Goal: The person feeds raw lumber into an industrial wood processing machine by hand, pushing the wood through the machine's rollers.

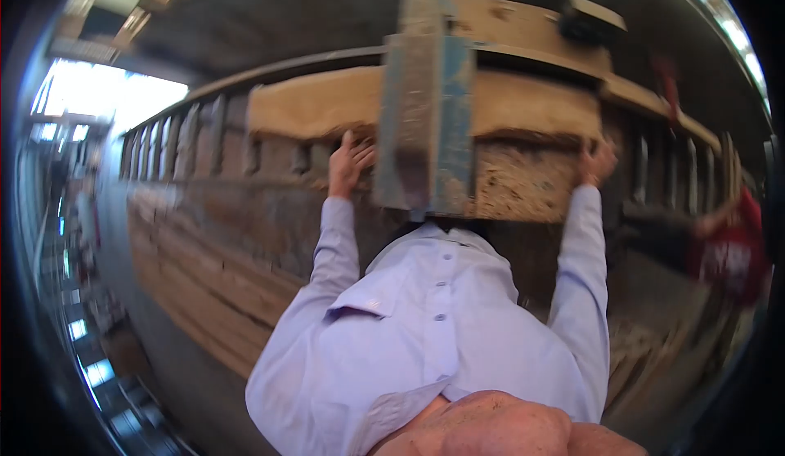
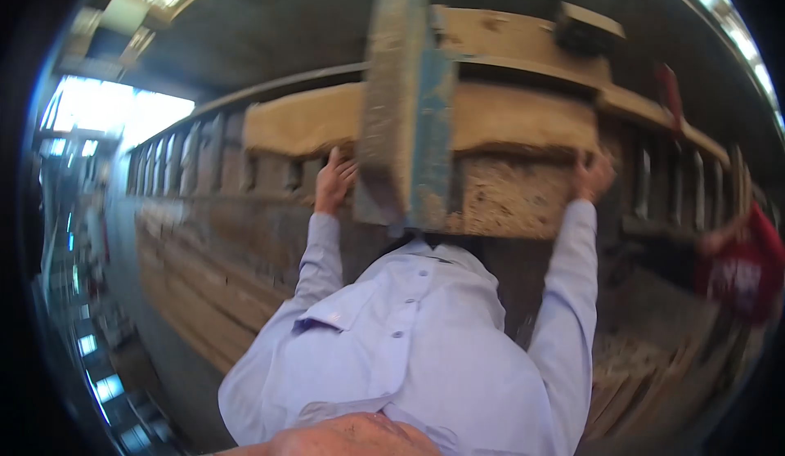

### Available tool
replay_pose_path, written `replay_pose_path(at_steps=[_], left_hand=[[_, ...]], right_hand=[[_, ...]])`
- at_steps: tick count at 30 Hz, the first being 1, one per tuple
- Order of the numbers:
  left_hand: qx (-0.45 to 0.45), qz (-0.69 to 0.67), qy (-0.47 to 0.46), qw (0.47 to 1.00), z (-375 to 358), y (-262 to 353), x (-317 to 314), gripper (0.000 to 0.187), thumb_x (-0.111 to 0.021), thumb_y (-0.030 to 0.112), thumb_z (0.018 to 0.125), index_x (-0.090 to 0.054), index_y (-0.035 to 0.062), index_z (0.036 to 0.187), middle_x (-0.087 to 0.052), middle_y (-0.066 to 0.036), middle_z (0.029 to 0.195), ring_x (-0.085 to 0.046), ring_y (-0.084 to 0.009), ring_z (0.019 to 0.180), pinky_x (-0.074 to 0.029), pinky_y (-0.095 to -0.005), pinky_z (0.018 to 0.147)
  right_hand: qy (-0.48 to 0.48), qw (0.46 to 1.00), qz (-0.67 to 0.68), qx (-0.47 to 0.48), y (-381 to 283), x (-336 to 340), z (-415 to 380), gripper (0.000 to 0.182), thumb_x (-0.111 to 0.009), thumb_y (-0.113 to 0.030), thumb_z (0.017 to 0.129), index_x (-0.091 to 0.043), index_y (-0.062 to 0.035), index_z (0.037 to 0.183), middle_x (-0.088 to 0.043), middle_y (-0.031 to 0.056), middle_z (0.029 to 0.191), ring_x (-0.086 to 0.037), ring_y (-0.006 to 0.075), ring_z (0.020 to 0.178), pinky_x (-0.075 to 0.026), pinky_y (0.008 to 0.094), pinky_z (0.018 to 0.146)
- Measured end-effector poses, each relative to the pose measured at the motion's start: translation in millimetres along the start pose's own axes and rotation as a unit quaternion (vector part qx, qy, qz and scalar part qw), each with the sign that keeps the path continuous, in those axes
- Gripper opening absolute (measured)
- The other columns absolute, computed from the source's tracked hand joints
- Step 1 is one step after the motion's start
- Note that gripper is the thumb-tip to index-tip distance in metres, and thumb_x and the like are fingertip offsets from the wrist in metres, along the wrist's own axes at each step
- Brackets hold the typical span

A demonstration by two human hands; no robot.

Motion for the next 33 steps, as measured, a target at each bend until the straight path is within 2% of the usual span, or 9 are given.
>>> replay_pose_path(at_steps=[4,7,14,16,18,20,22,27,33], left_hand=[[-0.070,0.022,0.076,0.994,14,28,18,0.056,-0.062,0.038,0.095,-0.049,-0.0118,0.119,-0.061,-0.024,0.114,-0.066,-0.0378,0.098,-0.060,-0.0467,0.077],[-0.080,0.006,0.107,0.991,25,37,15,0.054,-0.062,0.037,0.095,-0.050,-0.0112,0.116,-0.061,-0.022,0.111,-0.067,-0.0364,0.092,-0.062,-0.0459,0.070],[-0.076,0.066,0.141,0.985,52,61,20,0.053,-0.066,0.036,0.093,-0.050,-0.0086,0.118,-0.059,-0.016,0.102,-0.066,-0.0366,0.095,-0.062,-0.0470,0.075],[-0.119,0.113,0.096,0.982,40,71,26,0.042,-0.055,0.028,0.098,-0.051,-0.0108,0.114,-0.058,-0.022,0.106,-0.067,-0.0375,0.091,-0.064,-0.0459,0.072],[-0.125,0.158,0.010,0.979,71,72,55,0.039,-0.033,0.010,0.101,-0.041,-0.0026,0.137,-0.056,-0.022,0.123,-0.068,-0.0340,0.093,-0.062,-0.0426,0.079],[-0.149,0.184,-0.001,0.972,76,93,41,0.040,-0.035,0.009,0.101,-0.040,0.0030,0.140,-0.056,-0.021,0.123,-0.067,-0.0326,0.098,-0.061,-0.0425,0.083],[-0.168,0.199,-0.009,0.965,117,94,52,0.039,-0.039,0.012,0.101,-0.042,0.0050,0.139,-0.055,-0.020,0.124,-0.067,-0.0325,0.097,-0.061,-0.0405,0.078],[-0.128,0.138,0.103,0.977,91,99,24,0.060,-0.059,0.041,0.095,-0.050,-0.0140,0.118,-0.064,-0.020,0.102,-0.068,-0.0338,0.079,-0.061,-0.0390,0.068],[-0.148,0.143,0.107,0.973,63,82,5,0.063,-0.060,0.050,0.093,-0.053,-0.0106,0.106,-0.065,-0.020,0.095,-0.070,-0.0317,0.073,-0.060,-0.0362,0.059]], right_hand=[[-0.006,1.000,0.001,0.011,18,10,-5,0.072,-0.046,-0.068,0.090,-0.056,-0.0112,0.133,-0.046,0.0148,0.145,-0.041,0.0329,0.135,-0.029,0.0465,0.111],[-0.089,0.993,0.020,-0.079,28,21,-12,0.082,-0.040,-0.073,0.089,-0.046,-0.0116,0.143,-0.032,0.0094,0.155,-0.020,0.0241,0.147,-0.010,0.0436,0.121],[-0.033,0.999,0.015,0.031,18,-5,-1,0.067,-0.047,-0.063,0.091,-0.057,-0.0092,0.130,-0.051,0.0164,0.140,-0.041,0.0339,0.133,-0.029,0.0509,0.109],[0.039,0.998,-0.010,0.044,5,-29,-7,0.059,-0.050,-0.059,0.092,-0.059,-0.0113,0.125,-0.056,0.0162,0.133,-0.048,0.0356,0.124,-0.034,0.0530,0.103],[0.046,0.999,-0.008,-0.016,4,-55,-12,0.063,-0.049,-0.062,0.090,-0.058,-0.0105,0.125,-0.052,0.0154,0.138,-0.043,0.0343,0.131,-0.028,0.0515,0.110],[-0.002,0.999,0.008,-0.044,-14,-69,4,0.073,-0.046,-0.065,0.090,-0.050,-0.0112,0.138,-0.043,0.0153,0.148,-0.032,0.0320,0.141,-0.017,0.0477,0.118],[-0.045,0.994,0.066,-0.078,-27,-56,15,0.079,-0.045,-0.069,0.088,-0.046,-0.0117,0.142,-0.037,0.0128,0.152,-0.026,0.0286,0.145,-0.012,0.0453,0.120],[-0.004,0.996,0.065,-0.064,-28,-61,18,0.078,-0.046,-0.070,0.087,-0.051,-0.0112,0.137,-0.037,0.0132,0.152,-0.025,0.0287,0.145,-0.012,0.0465,0.119],[-0.018,0.994,0.077,-0.075,-14,-39,11,0.077,-0.053,-0.068,0.086,-0.050,-0.0112,0.138,-0.039,0.0122,0.151,-0.027,0.0259,0.144,-0.013,0.0437,0.120]])
Point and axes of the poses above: each hand's wrist, its own z-axis towards the middle knuckle, its own x-axis out of the back of the hand, y = z × x, the point moved 4 cm from there along z, towards the middle knuckle
